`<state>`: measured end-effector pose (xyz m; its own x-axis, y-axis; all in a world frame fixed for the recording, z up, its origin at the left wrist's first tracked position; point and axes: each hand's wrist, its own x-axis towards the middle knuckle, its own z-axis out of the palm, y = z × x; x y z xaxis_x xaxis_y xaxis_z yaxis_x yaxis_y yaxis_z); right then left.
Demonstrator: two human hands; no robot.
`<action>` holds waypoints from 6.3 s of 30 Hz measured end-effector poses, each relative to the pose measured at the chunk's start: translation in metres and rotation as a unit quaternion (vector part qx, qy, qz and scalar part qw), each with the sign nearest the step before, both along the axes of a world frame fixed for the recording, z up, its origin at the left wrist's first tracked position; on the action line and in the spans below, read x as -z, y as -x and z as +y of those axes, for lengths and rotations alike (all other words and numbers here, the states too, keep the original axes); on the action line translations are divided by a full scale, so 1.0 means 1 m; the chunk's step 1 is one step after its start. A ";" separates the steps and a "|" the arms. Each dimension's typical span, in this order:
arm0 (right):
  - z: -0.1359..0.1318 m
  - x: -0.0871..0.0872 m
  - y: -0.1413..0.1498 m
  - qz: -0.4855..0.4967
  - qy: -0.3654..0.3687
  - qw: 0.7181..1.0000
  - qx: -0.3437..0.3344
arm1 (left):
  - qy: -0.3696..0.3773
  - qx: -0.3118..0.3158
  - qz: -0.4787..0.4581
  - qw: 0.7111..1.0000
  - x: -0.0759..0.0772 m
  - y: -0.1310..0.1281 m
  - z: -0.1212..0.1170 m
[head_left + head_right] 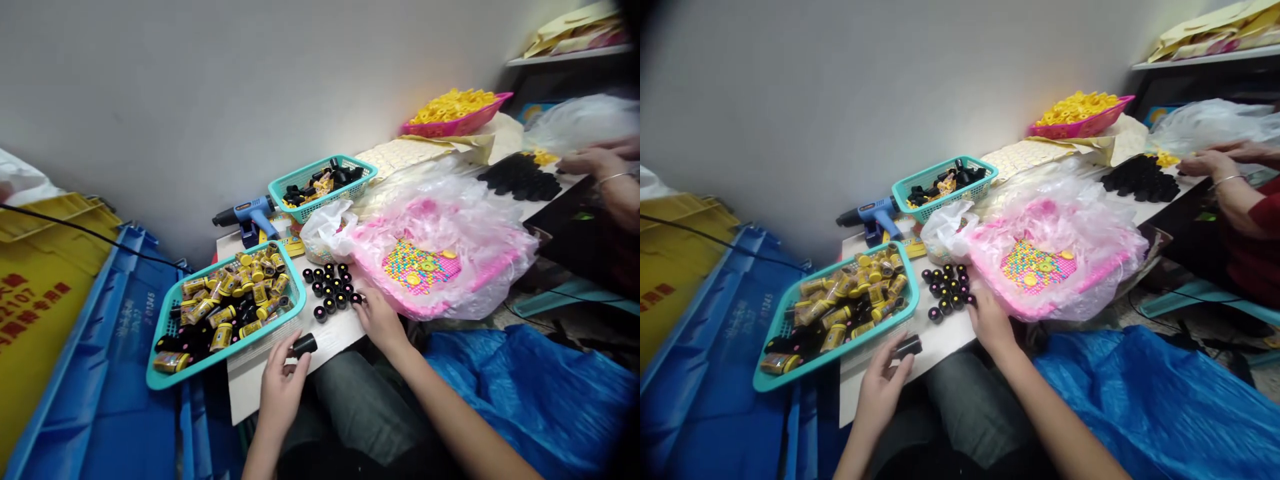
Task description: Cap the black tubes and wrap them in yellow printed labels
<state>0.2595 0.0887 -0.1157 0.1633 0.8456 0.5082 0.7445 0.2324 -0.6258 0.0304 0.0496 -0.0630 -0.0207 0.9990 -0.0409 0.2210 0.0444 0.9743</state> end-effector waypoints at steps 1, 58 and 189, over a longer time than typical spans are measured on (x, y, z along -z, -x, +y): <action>-0.005 -0.003 0.003 0.020 -0.023 1.000 0.001 | 0.012 0.002 -0.010 1.000 0.001 -0.005 0.000; -0.038 -0.036 0.052 0.133 0.042 0.986 -0.093 | -0.056 -0.090 0.139 0.985 -0.057 0.105 0.040; -0.031 -0.009 -0.011 -0.030 0.164 0.986 0.013 | -0.180 0.040 0.311 0.932 0.053 -0.024 0.044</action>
